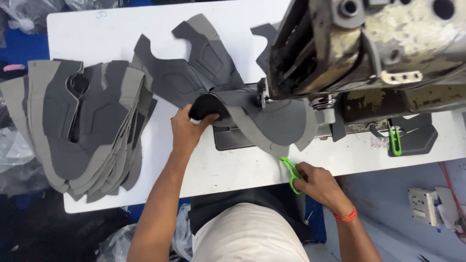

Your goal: The person sews gray and black shoe parts using a sewing machine, then cuts the excess thread with green scissors. They repeat this process for multiple shoe parts, stacking the finished pieces on the table.

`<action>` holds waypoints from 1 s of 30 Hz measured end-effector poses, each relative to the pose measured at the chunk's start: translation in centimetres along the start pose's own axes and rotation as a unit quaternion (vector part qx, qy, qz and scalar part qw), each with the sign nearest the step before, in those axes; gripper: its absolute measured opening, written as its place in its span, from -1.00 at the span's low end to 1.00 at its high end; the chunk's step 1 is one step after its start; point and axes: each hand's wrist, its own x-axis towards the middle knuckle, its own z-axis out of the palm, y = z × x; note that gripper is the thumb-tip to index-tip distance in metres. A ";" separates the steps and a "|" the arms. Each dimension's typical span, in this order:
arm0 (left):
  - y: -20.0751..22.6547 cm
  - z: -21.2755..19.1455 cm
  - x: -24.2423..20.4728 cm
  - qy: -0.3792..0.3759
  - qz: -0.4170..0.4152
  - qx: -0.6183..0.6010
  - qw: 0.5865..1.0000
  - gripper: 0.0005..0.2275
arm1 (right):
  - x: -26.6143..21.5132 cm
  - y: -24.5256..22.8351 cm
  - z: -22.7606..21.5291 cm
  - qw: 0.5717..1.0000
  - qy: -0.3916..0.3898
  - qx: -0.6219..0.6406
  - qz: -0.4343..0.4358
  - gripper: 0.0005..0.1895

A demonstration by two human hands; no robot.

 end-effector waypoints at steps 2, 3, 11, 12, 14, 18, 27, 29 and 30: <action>0.1 -0.6 -1.3 -0.008 -0.035 0.023 0.999 -0.65 | -0.3 -0.5 0.5 1.000 0.001 0.011 0.004 -0.67; 0.2 -0.9 -1.9 -0.017 -0.068 0.045 0.997 -0.62 | -0.4 -0.8 0.8 1.000 0.006 0.023 0.009 -0.66; -0.8 -1.7 -6.7 -0.050 -0.074 -0.234 0.968 -0.46 | -0.9 -3.7 5.1 0.994 -0.039 0.055 -0.091 -0.46; -0.4 -2.0 -7.1 -0.062 -0.074 -0.290 0.952 -0.39 | -0.9 -4.3 5.4 0.995 -0.029 0.032 -0.095 -0.40; 0.3 -2.9 -7.6 -0.066 -0.083 -0.325 0.940 -0.33 | -0.9 -5.4 5.5 0.995 -0.016 -0.001 -0.101 -0.35; 0.7 -4.3 -8.6 -0.081 -0.106 -0.345 0.929 -0.23 | -1.1 -7.3 5.6 0.993 -0.008 -0.082 -0.090 -0.26; 1.8 -5.4 -9.0 -0.116 -0.109 -0.320 0.934 -0.22 | -0.5 -7.8 7.3 0.981 0.058 -0.085 -0.162 -0.23; 1.9 -5.4 -8.9 -0.113 -0.111 -0.330 0.930 -0.18 | -0.7 -9.2 7.5 0.978 0.066 -0.080 -0.179 -0.23; 2.0 -5.4 -8.9 -0.109 -0.115 -0.341 0.926 -0.13 | -0.9 -9.9 7.5 0.975 0.073 -0.075 -0.195 -0.22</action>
